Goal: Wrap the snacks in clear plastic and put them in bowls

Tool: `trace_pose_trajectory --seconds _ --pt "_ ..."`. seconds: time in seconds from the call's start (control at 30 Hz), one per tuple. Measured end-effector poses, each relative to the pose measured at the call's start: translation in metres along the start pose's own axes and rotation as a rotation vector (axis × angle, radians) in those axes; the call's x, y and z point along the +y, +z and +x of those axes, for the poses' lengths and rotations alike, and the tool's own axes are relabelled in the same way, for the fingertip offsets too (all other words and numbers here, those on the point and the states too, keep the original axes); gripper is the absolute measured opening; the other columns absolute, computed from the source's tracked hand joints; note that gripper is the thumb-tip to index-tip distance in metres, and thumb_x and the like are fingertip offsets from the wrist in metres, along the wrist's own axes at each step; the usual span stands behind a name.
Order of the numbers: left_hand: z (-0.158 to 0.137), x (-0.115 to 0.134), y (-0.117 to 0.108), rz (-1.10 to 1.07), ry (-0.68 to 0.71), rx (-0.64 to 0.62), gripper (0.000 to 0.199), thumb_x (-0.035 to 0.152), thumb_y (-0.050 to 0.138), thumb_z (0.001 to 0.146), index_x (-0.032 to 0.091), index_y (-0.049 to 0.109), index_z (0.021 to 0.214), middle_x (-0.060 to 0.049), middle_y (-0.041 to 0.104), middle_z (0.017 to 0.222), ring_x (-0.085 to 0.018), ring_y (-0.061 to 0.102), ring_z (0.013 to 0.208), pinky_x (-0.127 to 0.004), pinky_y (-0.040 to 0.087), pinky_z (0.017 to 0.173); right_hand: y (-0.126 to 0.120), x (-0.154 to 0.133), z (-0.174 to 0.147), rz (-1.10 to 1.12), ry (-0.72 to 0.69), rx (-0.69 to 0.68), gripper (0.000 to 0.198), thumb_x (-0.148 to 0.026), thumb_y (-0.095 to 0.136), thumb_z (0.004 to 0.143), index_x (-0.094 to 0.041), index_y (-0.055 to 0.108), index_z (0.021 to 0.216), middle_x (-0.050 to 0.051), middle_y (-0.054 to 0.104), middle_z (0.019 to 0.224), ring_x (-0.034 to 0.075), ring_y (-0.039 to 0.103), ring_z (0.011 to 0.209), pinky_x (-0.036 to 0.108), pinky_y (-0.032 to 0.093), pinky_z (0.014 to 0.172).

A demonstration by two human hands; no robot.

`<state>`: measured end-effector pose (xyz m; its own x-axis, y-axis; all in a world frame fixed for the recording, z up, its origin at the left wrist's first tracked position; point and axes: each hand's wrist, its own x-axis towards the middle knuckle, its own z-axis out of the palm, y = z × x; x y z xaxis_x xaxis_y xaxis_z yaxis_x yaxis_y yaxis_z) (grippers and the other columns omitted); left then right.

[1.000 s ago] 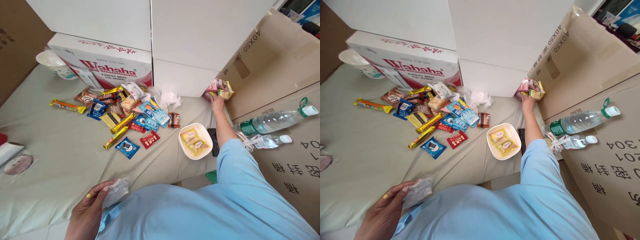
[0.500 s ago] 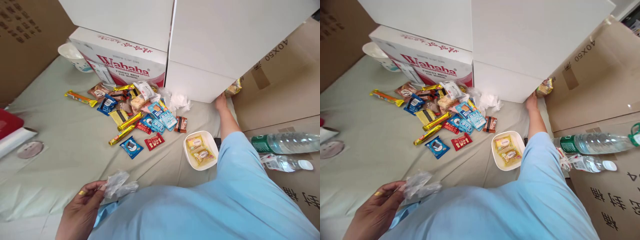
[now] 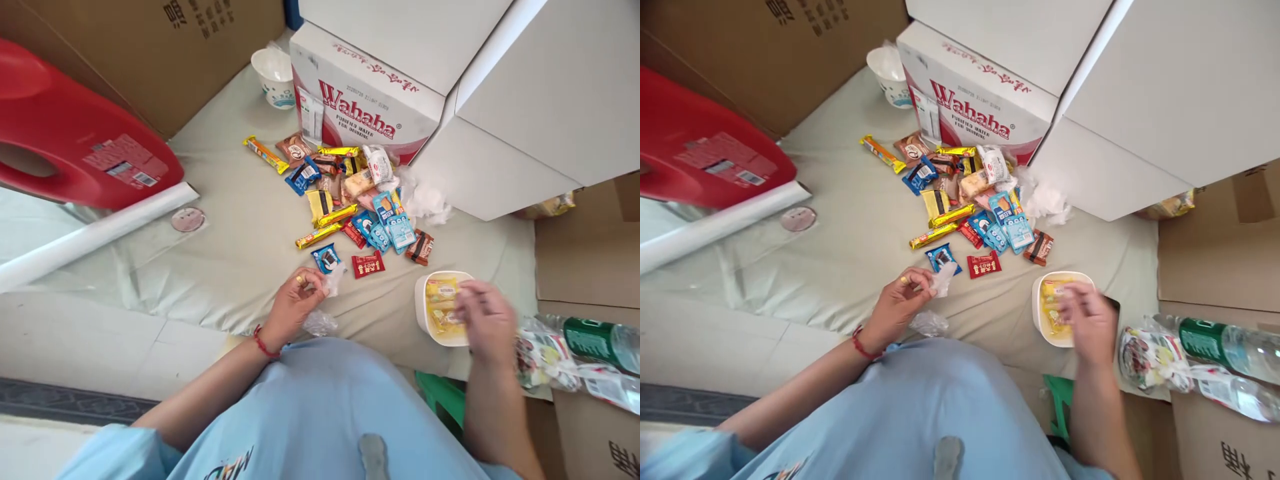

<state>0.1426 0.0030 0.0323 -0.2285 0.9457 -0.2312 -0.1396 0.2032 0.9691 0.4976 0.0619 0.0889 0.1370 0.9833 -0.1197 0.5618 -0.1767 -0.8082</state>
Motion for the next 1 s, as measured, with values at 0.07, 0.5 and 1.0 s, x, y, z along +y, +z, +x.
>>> trace_pose_trajectory --seconds 0.07,0.5,1.0 --pt "-0.002 0.0 0.002 0.089 0.077 -0.054 0.027 0.044 0.079 0.08 0.021 0.064 0.073 -0.007 0.062 0.102 -0.022 0.061 0.102 -0.035 0.05 0.093 0.064 -0.023 -0.036 0.206 0.095 -0.293 0.02 -0.066 0.063 0.085 -0.05 0.073 0.089 0.003 0.069 0.077 0.029 0.062 0.061 0.05 0.053 0.05" --pt "-0.019 -0.01 -0.036 -0.179 -0.138 -0.01 0.035 0.051 0.081 0.075 0.019 0.066 0.081 0.001 0.062 0.075 -0.015 0.056 0.072 -0.028 0.047 0.07 0.204 -0.083 -0.041 0.489 0.128 -0.722 0.044 -0.06 0.083 0.074 -0.023 0.059 0.07 -0.006 0.048 0.056 0.01 0.038 0.05 0.024 0.03 0.047" --pt "0.005 -0.004 -0.047 -0.532 -0.2 0.07 0.047 0.051 0.09 0.068 0.021 0.058 0.084 0.006 0.055 0.07 -0.009 0.048 0.064 -0.022 0.041 0.059 0.157 -0.054 -0.052 0.126 -0.101 -0.155 0.035 -0.056 0.066 0.092 -0.021 0.065 0.094 0.001 0.064 0.083 0.017 0.056 0.073 0.03 0.048 0.068"
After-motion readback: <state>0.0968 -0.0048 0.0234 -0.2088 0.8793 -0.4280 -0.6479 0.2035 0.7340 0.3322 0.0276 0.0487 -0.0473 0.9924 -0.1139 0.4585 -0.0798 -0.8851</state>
